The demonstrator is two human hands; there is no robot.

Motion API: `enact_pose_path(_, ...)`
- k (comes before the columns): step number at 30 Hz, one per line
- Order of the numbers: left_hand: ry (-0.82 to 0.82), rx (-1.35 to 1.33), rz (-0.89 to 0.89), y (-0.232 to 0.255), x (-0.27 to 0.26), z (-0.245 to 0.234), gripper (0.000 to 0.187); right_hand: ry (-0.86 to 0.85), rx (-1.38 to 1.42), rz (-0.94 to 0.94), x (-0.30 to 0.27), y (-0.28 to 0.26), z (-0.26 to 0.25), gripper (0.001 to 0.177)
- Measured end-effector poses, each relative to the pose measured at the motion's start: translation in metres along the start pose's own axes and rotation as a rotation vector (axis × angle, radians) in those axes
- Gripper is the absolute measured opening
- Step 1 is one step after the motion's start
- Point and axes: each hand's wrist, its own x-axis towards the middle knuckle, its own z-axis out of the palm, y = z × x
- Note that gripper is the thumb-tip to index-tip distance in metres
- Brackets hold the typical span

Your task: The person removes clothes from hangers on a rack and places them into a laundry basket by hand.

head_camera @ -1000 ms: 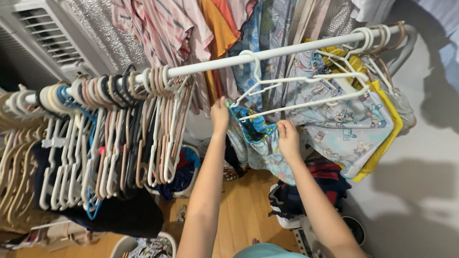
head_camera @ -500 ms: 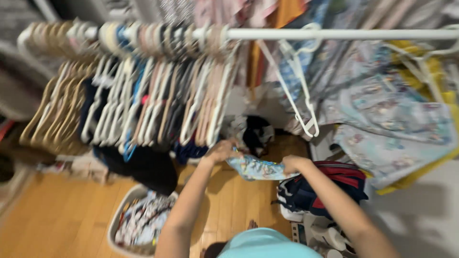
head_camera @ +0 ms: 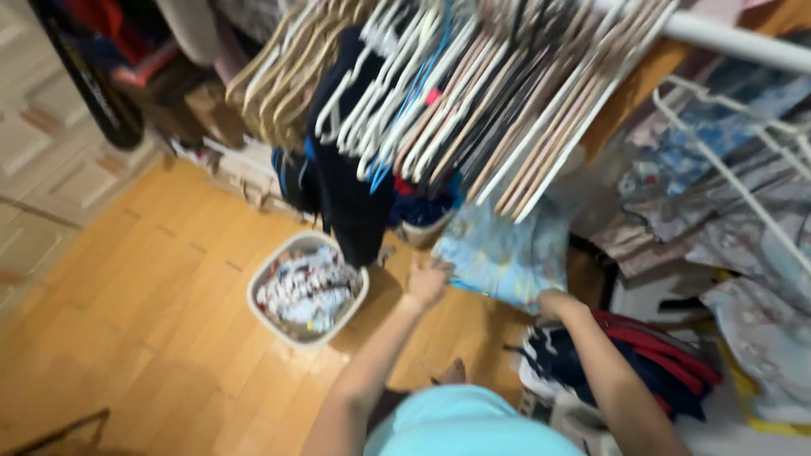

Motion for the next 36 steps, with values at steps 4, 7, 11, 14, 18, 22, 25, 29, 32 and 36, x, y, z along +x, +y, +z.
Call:
enact_pose_path(4, -0.109, -0.063, -0.157, -0.041, -0.034, 0.046, 0.035, -0.478, -0.084, 0.131, 0.019, 0.019, 0.059, 0.038)
enact_pose_path(7, -0.106, -0.301, -0.376, -0.05, -0.059, 0.048, 0.029, -0.255, 0.202, 0.079, 0.009, -0.002, 0.09, 0.035)
enact_pose_path(11, 0.197, -0.757, -0.771, -0.064, -0.083, 0.041, 0.035, -0.369, 0.728, 0.387, 0.02, -0.046, 0.116, 0.037)
enact_pose_path(14, 0.156, -1.158, -0.87, -0.066, -0.106, 0.027, 0.035, -0.343, 1.097, 0.407, 0.01, -0.097, 0.158, 0.035)
enact_pose_path(18, -0.119, -2.026, -0.973, -0.067, -0.132, -0.004, 0.04, -0.582, 0.797, -0.108, -0.014, -0.167, 0.21, 0.039)
enact_pose_path(22, 0.316, -1.829, -0.91, -0.092, -0.149, -0.024, 0.042, -0.568, 0.936, -0.16, -0.017, -0.198, 0.224, 0.059)
enact_pose_path(25, 0.393, -1.834, -0.835, -0.096, -0.15, -0.05, 0.039, -0.351, 0.812, -0.185, -0.024, -0.218, 0.234, 0.06)
enact_pose_path(29, 0.274, -2.153, -0.608, -0.083, -0.148, -0.107, 0.04, -0.004, 0.767, -0.333, -0.011, -0.259, 0.258, 0.052)
enact_pose_path(32, 0.273, -2.208, -0.571, -0.101, -0.176, -0.139, 0.044, -0.238, 1.651, 0.297, -0.009, -0.286, 0.263, 0.049)
enact_pose_path(36, 0.448, -2.017, -0.674, -0.165, -0.219, -0.141, 0.045, -0.426, 1.941, 0.52, 0.002, -0.315, 0.251, 0.046)
